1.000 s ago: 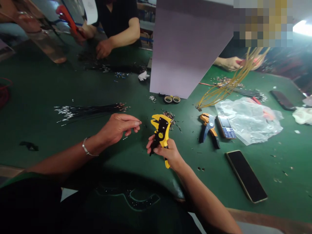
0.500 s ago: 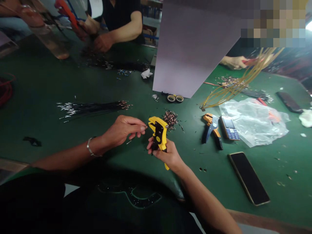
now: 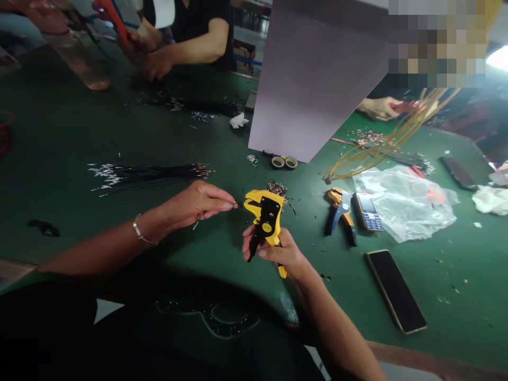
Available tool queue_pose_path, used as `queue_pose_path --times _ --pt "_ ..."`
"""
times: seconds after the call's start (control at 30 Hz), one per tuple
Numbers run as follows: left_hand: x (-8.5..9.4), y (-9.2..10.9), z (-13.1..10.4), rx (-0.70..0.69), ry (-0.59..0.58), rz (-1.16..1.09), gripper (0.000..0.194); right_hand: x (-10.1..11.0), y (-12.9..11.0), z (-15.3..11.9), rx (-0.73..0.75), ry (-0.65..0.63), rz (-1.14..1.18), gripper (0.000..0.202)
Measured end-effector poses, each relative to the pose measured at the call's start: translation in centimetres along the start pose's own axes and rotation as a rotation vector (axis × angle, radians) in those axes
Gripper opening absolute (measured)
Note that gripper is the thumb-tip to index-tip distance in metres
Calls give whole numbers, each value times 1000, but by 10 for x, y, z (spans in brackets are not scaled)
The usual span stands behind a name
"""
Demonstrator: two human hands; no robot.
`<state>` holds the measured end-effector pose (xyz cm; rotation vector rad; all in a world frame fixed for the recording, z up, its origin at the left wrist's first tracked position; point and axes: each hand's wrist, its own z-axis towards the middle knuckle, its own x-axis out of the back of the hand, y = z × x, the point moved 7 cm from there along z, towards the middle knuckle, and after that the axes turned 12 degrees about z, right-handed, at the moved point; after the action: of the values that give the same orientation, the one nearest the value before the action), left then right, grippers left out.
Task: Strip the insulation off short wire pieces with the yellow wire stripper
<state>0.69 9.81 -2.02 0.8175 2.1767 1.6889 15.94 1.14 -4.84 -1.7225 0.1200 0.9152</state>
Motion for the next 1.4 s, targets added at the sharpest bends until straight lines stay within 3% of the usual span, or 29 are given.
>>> queue_pose_path --times 0.17,1.4 --pt "4 6 -1 -78 1 106 16 -3 3 -2 -35 -42 -27 42" --pt "2 12 -4 -65 2 210 13 -9 9 -3 -73 -65 -110 39"
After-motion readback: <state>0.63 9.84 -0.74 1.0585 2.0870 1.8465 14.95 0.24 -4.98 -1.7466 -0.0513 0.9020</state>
